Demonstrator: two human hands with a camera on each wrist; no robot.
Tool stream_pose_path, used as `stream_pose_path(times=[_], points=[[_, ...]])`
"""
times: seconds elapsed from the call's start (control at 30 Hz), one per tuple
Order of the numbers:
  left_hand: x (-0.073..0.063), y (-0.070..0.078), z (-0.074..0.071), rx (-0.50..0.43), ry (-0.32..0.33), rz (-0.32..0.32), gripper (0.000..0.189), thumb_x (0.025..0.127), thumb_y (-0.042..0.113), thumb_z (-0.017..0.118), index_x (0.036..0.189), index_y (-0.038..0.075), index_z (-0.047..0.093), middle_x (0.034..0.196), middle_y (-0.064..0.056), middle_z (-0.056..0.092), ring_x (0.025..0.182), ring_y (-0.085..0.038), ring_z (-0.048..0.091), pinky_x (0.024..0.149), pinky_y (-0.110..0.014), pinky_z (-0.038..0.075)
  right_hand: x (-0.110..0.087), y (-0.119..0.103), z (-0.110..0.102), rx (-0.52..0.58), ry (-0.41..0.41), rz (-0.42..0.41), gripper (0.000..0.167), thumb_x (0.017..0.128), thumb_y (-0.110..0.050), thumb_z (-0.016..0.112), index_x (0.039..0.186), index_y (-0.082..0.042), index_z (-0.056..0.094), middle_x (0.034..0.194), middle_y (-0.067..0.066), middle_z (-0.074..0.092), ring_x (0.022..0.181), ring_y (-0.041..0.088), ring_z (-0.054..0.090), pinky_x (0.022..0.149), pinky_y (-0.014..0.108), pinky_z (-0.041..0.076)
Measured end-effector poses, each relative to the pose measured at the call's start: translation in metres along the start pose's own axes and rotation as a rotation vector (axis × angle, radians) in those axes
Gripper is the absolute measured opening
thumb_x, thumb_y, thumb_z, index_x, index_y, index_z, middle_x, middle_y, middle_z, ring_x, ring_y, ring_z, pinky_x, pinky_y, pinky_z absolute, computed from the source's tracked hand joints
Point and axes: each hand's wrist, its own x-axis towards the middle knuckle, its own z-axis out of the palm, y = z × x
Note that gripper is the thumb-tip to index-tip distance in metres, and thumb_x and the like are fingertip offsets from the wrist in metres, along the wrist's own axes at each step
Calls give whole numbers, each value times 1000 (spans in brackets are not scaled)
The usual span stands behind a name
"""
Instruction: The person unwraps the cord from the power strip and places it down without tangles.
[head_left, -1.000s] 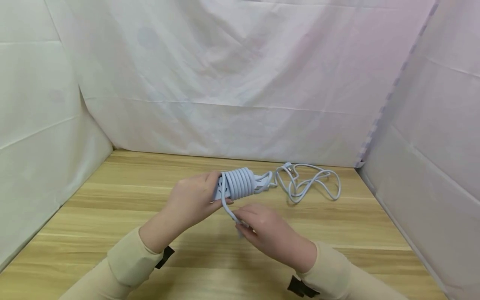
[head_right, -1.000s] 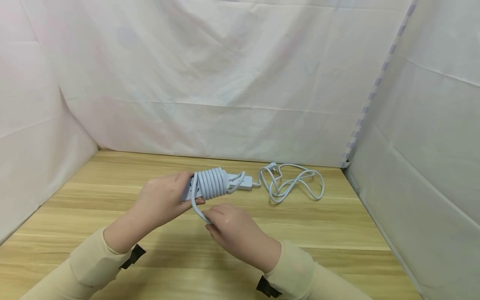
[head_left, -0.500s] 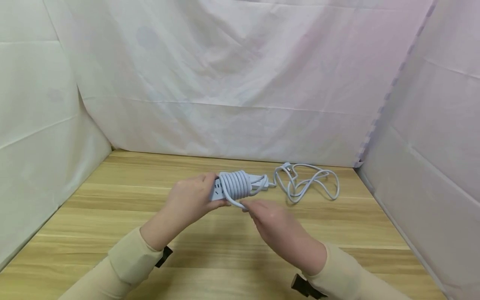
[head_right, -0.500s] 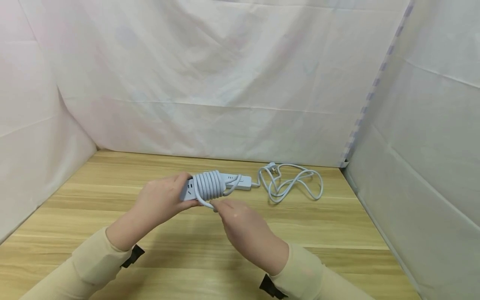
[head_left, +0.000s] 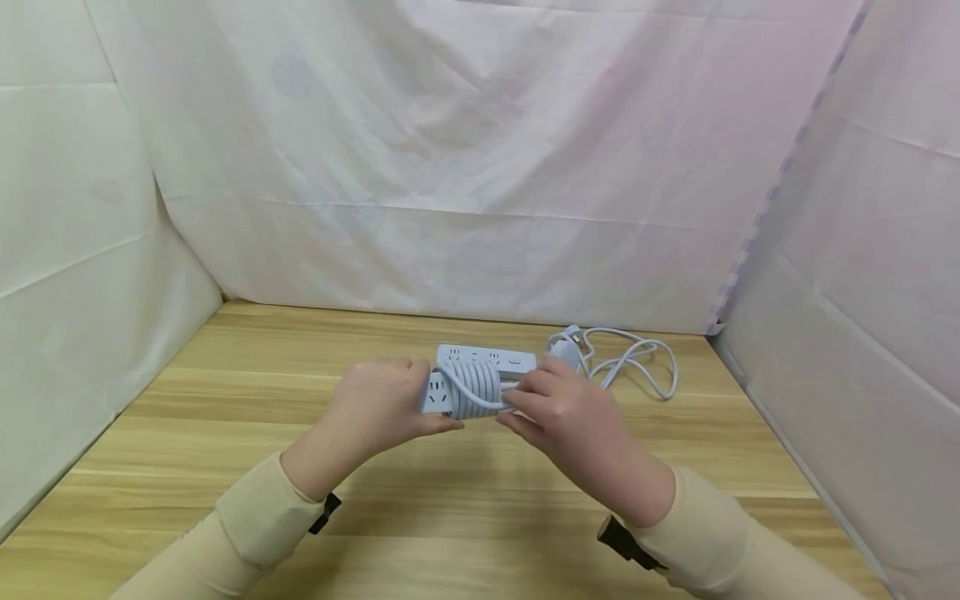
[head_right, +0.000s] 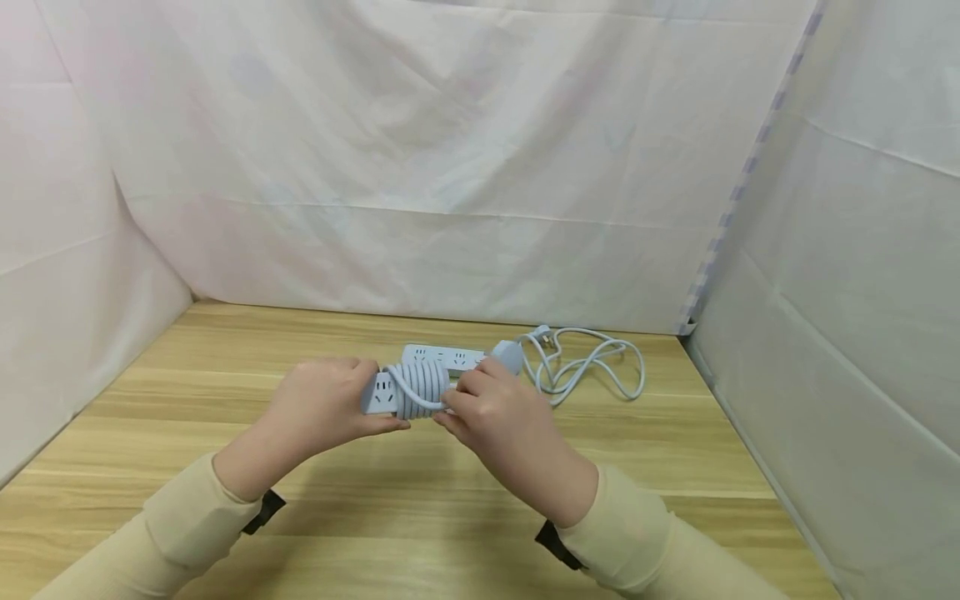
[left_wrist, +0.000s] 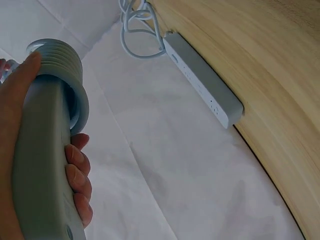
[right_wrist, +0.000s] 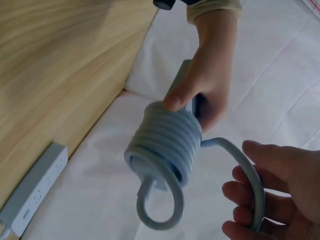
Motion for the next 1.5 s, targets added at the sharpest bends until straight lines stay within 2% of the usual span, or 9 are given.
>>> stream_pose_path(times=[0.13,0.3,0.43,0.63,0.93,1.13,1.3,1.5], points=[[-1,2,-1,9,-14,22,67,62,79,68,73,14,54,57,6,46,44,-9,38,38,-29,32,2,9,-1,-8,-14,11,23,68,-19,90,80,-8,73,75,-2,62,73,16,53,53,26,49],[-3,5,-2,20,33,84,69,61,80,66,77,14,55,57,7,45,43,-9,39,37,-29,33,4,24,-1,41,-23,38,23,68,-17,89,79,-9,71,75,-2,61,72,16,53,57,27,48],[-4,6,-3,18,54,112,72,59,81,67,77,13,54,58,6,46,44,-9,39,37,-29,34,2,37,3,106,-57,59,16,73,-14,86,86,-10,75,75,-3,58,68,14,52,57,26,44],[-8,6,-5,2,56,109,71,57,81,68,74,14,52,58,8,45,44,-8,38,37,-29,32,-7,50,11,185,-141,140,16,80,-11,80,95,-10,78,79,-6,57,63,8,48,55,23,41],[-10,1,-9,-25,61,73,68,57,78,72,70,15,50,59,8,47,45,-8,40,37,-29,33,-23,61,18,125,-179,177,11,79,-12,81,89,-12,77,74,-9,46,62,6,38,53,23,35],[-10,-6,-10,-40,48,7,66,58,76,73,69,16,48,58,9,45,44,-7,39,37,-29,32,-35,61,18,98,-209,187,10,79,-15,82,88,-14,78,73,-11,47,61,5,38,52,23,34],[-11,-11,-7,-71,10,-61,64,58,74,75,70,16,48,56,9,42,44,-6,38,38,-27,31,-44,58,17,70,-210,175,5,80,-19,81,82,-18,77,71,-14,49,60,3,40,49,21,33],[-12,-18,-4,-68,-41,-113,65,61,76,71,72,16,49,55,9,42,43,-6,38,38,-27,31,-51,53,15,72,-170,98,10,75,-16,84,80,-18,76,67,-14,49,58,2,39,48,18,31]])
